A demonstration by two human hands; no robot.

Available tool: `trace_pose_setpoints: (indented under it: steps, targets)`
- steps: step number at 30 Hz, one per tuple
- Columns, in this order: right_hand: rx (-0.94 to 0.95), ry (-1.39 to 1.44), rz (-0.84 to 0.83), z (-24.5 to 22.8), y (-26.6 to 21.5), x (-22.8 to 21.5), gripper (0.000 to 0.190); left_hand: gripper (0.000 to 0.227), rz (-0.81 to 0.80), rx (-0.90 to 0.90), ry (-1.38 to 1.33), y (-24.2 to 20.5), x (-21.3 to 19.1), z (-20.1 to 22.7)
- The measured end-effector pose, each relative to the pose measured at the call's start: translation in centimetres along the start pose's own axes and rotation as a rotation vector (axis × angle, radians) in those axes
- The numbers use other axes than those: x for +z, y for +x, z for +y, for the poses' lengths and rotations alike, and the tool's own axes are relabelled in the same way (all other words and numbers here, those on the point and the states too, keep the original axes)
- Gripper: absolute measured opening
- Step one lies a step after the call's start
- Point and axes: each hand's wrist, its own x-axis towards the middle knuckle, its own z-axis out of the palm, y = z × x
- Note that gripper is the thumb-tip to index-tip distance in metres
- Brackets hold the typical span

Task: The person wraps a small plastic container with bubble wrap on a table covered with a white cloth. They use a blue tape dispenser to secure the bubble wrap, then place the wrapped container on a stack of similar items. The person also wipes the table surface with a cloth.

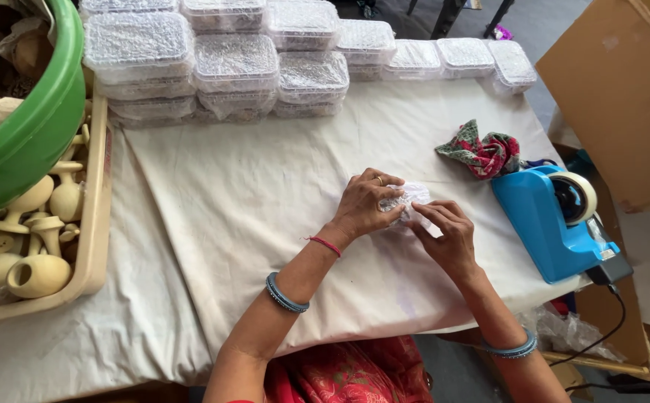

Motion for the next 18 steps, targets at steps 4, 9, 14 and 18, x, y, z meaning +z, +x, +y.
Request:
trace_pose_setpoints:
  steps: [4,9,14,18]
  targets:
    - [0.025,-0.054,-0.006,1.2,0.4,0.7,0.032,0.025,0.010,0.016,0.005,0.0,-0.1,-0.2]
    - [0.392,0.337,-0.196,5.1,1.9,0.3,0.020,0.028,0.000,0.043,-0.005,-0.1,0.0,-0.3]
    - [0.599,0.519,-0.537,7.1,5.4,0.1,0.019,0.028,-0.006,0.045,0.020,-0.1,0.0,-0.4]
    - [0.571,0.579,-0.562,7.0,5.0,0.7,0.031,0.030,0.002,0.077,0.039,0.0,-0.3,-0.4]
